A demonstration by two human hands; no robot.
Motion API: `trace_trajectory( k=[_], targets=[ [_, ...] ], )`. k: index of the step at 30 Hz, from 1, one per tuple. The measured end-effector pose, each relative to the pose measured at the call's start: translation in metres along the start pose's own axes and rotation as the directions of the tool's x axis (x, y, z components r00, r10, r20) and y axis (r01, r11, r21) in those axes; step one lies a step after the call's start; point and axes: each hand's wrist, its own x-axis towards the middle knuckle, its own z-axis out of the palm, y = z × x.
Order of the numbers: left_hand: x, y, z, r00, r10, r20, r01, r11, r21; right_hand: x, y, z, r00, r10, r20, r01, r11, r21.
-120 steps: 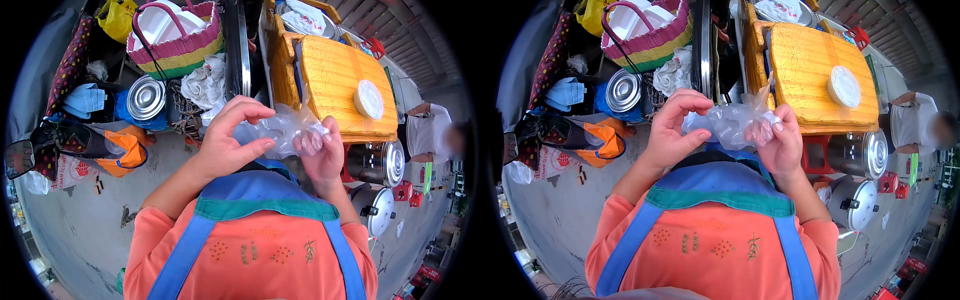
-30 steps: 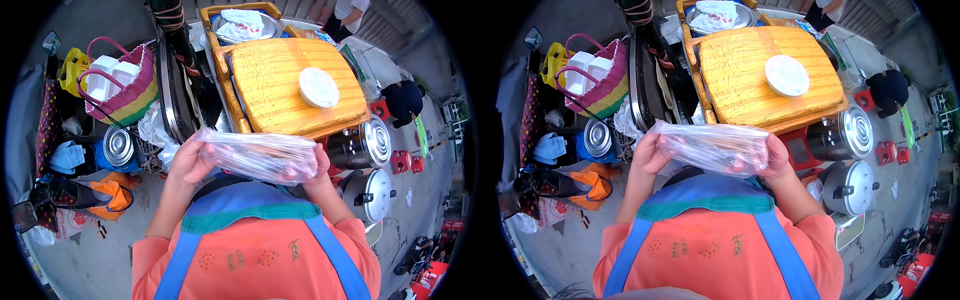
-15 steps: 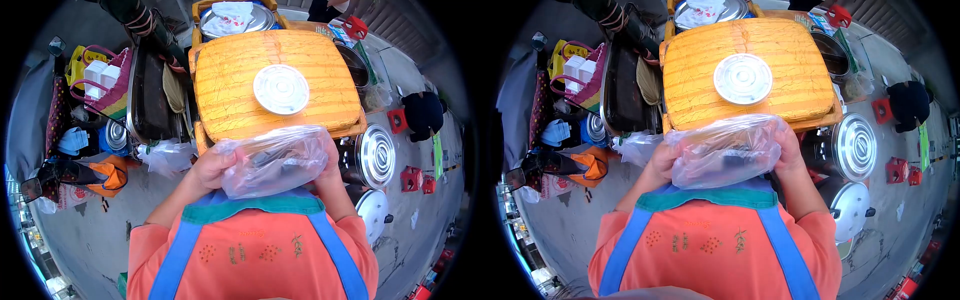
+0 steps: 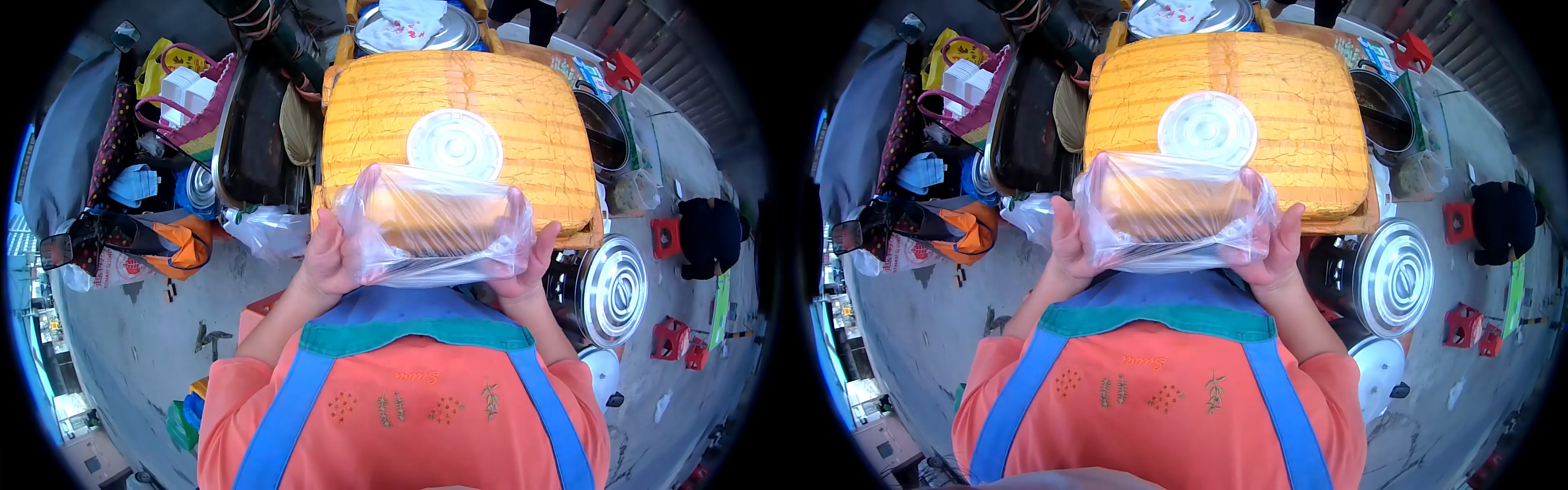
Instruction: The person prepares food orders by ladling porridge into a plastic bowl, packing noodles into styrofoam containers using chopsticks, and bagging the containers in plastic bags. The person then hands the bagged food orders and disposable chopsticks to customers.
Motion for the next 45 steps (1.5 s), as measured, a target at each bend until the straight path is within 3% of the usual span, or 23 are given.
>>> trace_trajectory(
  k=[1,3,5,6,7,9,10,11,13,14,16,17,19,25,31,33,35,38,40,45],
  targets=[
    [0.005,-0.004,0.009,0.981,0.065,0.182,-0.048,0.994,-0.098,0.001,-0.001,-0.003,0.933,0.041,0.357,-0.086,0.99,0.112],
    [0.01,-0.004,0.015,0.924,0.153,0.351,-0.083,0.975,-0.207,0.001,-0.004,0.004,0.947,0.036,0.319,-0.069,0.993,0.091],
    [0.01,-0.002,0.015,0.929,0.095,0.357,-0.159,0.975,0.155,-0.005,-0.016,0.019,0.982,0.166,0.095,-0.131,0.945,-0.299],
    [0.009,-0.005,0.019,0.964,0.136,0.227,-0.195,0.945,0.261,-0.004,-0.019,0.011,0.988,0.132,0.083,-0.087,0.91,-0.405],
    [0.009,-0.005,0.011,0.963,0.145,0.229,-0.203,0.944,0.258,-0.004,-0.026,0.002,0.987,0.137,0.086,-0.09,0.908,-0.41],
    [0.012,-0.005,-0.005,0.996,0.09,0.024,-0.086,0.798,0.596,0.001,-0.048,-0.015,0.986,0.125,0.111,0.009,0.625,-0.78],
    [0.008,-0.005,-0.001,0.988,0.134,-0.072,-0.063,0.791,0.609,0.007,-0.061,-0.023,0.985,0.109,0.13,0.066,0.459,-0.886],
    [0.009,-0.005,-0.004,0.987,0.142,-0.069,-0.072,0.793,0.605,0.014,-0.068,-0.006,0.995,-0.071,-0.064,-0.049,0.2,-0.979],
    [0.008,-0.003,-0.014,0.991,0.11,-0.077,-0.036,0.771,0.636,0.043,-0.07,0.022,0.97,-0.193,-0.146,-0.136,0.065,-0.989],
    [0.007,0.0,-0.016,0.99,0.114,-0.079,-0.038,0.772,0.635,0.058,-0.069,0.032,0.971,-0.189,-0.145,-0.135,0.063,-0.989],
    [0.006,0.007,-0.019,0.99,0.048,-0.13,0.047,0.765,0.642,0.085,-0.068,0.046,0.915,0.088,-0.394,-0.403,0.19,-0.895],
    [0.007,0.012,-0.02,0.99,0.055,-0.129,0.041,0.763,0.645,0.092,-0.068,0.043,0.917,0.09,-0.387,-0.398,0.188,-0.898],
    [0.009,0.021,-0.024,0.978,0.075,-0.193,0.066,0.772,0.633,0.115,-0.067,0.032,0.883,0.17,-0.438,-0.464,0.458,-0.758],
    [0.028,0.04,-0.029,0.94,0.156,-0.304,0.046,0.823,0.566,0.131,-0.058,0.033,0.914,0.15,-0.377,-0.396,0.535,-0.746],
    [0.072,0.055,-0.04,0.879,0.282,-0.383,0.005,0.8,0.6,0.137,-0.067,0.067,0.96,0.195,-0.2,-0.275,0.541,-0.795],
    [0.088,0.056,-0.05,0.858,0.333,-0.392,0.016,0.746,0.666,0.131,-0.062,0.081,0.965,0.138,-0.222,-0.261,0.544,-0.798],
    [0.099,0.056,-0.055,0.851,0.368,-0.374,-0.028,0.743,0.668,0.129,-0.06,0.089,0.962,0.197,-0.189,-0.267,0.538,-0.799],
    [0.109,0.053,-0.056,0.839,0.359,-0.41,0.027,0.723,0.69,0.127,-0.05,0.079,0.937,0.288,-0.2,-0.335,0.565,-0.754],
    [0.116,0.047,-0.065,0.815,0.482,-0.322,-0.156,0.718,0.679,0.128,-0.041,0.067,0.926,0.303,-0.226,-0.363,0.546,-0.755],
    [0.111,0.051,-0.058,0.808,0.443,-0.387,-0.075,0.73,0.679,0.136,-0.024,0.033,0.876,0.265,-0.403,-0.482,0.438,-0.759]
  ],
)
